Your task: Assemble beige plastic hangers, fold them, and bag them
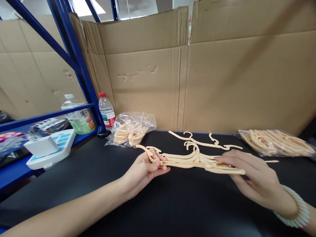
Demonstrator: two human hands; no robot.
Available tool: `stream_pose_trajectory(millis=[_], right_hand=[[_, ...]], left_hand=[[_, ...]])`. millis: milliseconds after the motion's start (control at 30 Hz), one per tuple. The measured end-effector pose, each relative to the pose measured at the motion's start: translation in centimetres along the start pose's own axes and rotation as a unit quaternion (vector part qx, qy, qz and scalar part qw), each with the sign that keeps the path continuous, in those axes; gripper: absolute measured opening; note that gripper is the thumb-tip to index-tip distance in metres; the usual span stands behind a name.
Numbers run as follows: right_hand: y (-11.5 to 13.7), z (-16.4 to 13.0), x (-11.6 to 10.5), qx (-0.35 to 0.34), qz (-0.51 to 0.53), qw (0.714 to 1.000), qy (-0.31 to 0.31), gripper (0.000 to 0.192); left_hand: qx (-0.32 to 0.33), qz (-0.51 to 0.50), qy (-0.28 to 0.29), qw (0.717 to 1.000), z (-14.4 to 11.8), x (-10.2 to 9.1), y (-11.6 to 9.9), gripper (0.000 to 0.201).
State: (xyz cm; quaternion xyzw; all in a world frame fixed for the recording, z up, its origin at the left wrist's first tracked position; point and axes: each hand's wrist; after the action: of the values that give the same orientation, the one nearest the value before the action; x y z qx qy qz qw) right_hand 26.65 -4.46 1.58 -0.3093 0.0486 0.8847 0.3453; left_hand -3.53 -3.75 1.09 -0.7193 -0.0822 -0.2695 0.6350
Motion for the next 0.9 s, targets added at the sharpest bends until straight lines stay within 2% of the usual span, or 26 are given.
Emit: stream_pose_trajectory(millis=[333,667,900], right_hand=[[0.46,-0.33,0.21,0.024,0.022,0.999,0.011,0.030],[0.44,-0.30,0.47,0.123,0.090,0.987,0.052,0.019],[1.01,0.05,0.11,0.224,0.102,0.963,0.110,0.015]], left_hand=[[0.014,0.022,-0.025,0.999,-0.04,0.04,0.19,0.021],[0.027,0.028,-0.044,0.998,0.26,0.12,0.42,0.028],[0.059,0.032,-0.037,0.997,0.11,0.26,0.16,0.030]])
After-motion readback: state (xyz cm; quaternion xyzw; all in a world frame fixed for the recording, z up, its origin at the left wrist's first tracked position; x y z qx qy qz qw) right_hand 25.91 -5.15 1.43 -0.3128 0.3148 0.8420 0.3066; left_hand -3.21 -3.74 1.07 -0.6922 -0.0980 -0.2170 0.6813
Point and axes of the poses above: each hand's wrist, its own z-axis towards the middle knuckle, its own x-axis out of the palm, y = z × x, and after that the axes turned 3 degrees about -z, right-handed
